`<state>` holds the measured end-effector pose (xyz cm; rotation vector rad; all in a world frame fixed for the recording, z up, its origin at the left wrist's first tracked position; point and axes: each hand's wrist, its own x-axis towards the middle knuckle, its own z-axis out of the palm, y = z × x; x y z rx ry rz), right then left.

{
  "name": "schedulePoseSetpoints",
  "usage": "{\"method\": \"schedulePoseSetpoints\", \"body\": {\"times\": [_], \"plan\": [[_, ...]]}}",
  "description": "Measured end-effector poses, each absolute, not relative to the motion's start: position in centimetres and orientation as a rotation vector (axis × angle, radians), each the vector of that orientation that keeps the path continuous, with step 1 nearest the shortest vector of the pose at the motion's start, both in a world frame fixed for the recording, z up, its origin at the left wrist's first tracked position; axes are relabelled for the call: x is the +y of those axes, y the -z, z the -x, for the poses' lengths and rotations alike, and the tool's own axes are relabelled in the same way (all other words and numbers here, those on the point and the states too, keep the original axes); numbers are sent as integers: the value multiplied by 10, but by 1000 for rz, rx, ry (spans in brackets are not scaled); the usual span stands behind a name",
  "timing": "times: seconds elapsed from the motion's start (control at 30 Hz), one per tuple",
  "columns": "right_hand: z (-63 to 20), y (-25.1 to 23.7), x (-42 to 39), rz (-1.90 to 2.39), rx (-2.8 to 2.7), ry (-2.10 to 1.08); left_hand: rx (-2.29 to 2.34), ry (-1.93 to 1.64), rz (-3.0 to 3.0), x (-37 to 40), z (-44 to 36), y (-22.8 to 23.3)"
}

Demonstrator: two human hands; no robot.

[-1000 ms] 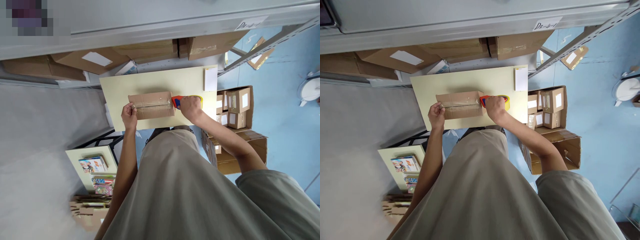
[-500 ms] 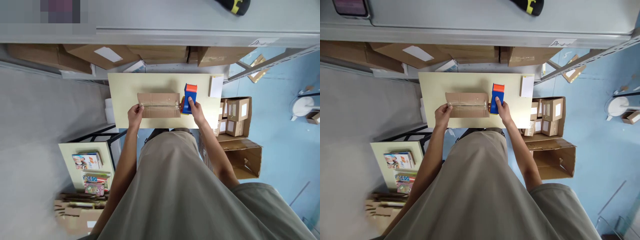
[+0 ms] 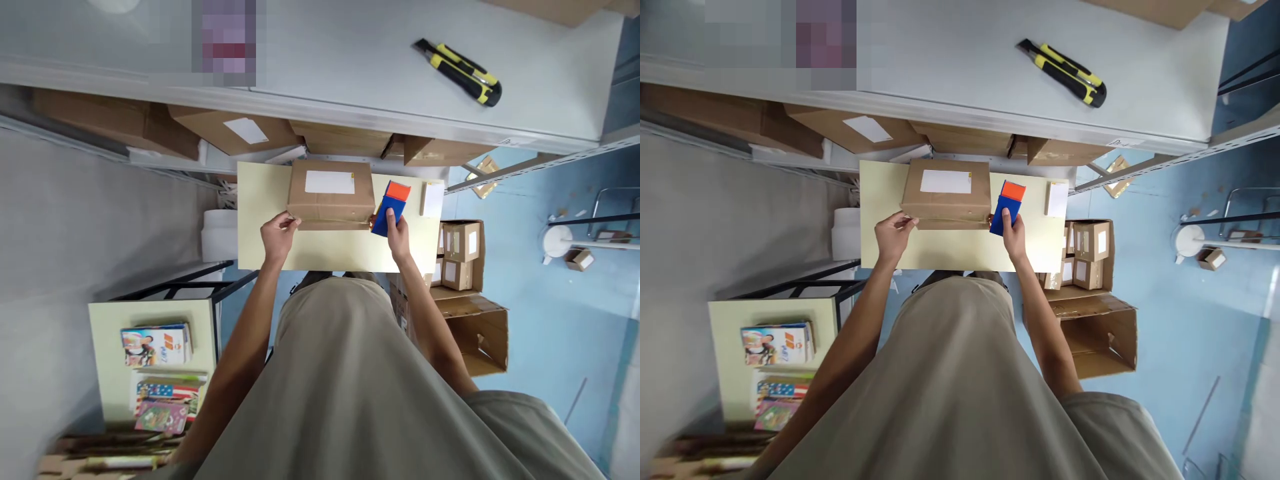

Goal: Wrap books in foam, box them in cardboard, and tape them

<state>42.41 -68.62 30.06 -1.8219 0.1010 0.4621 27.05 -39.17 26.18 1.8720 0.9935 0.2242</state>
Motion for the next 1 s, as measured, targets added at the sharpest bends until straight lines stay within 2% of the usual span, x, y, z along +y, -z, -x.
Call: {"method": "schedulePoseSetpoints", "body": {"times": [0.2, 0.37, 0.5, 0.6, 0.7, 0.87, 1.0], "plan": [[-387, -262, -657, 1722, 159, -589, 1158, -139, -1816, -393, -254, -227], [-360, -250, -660, 1685, 270, -546, 1062, -170, -1880, -380, -232, -204], [-329, -261, -692, 1718, 358, -571, 969, -409, -1997, -386, -201, -207], [-306, -268, -716, 1742, 353, -678, 799, -413, -2025, -406, -188, -222], [-297, -266, -738, 1881, 201, -780, 575, -269, -2031, -434, -190, -239], [-317, -254, -777, 2464, -389, -903, 312, -130, -2061, -488, -213, -259], [-347, -248, -811, 2546, -897, -822, 287, -77, -2019, -531, -230, -266]]}}
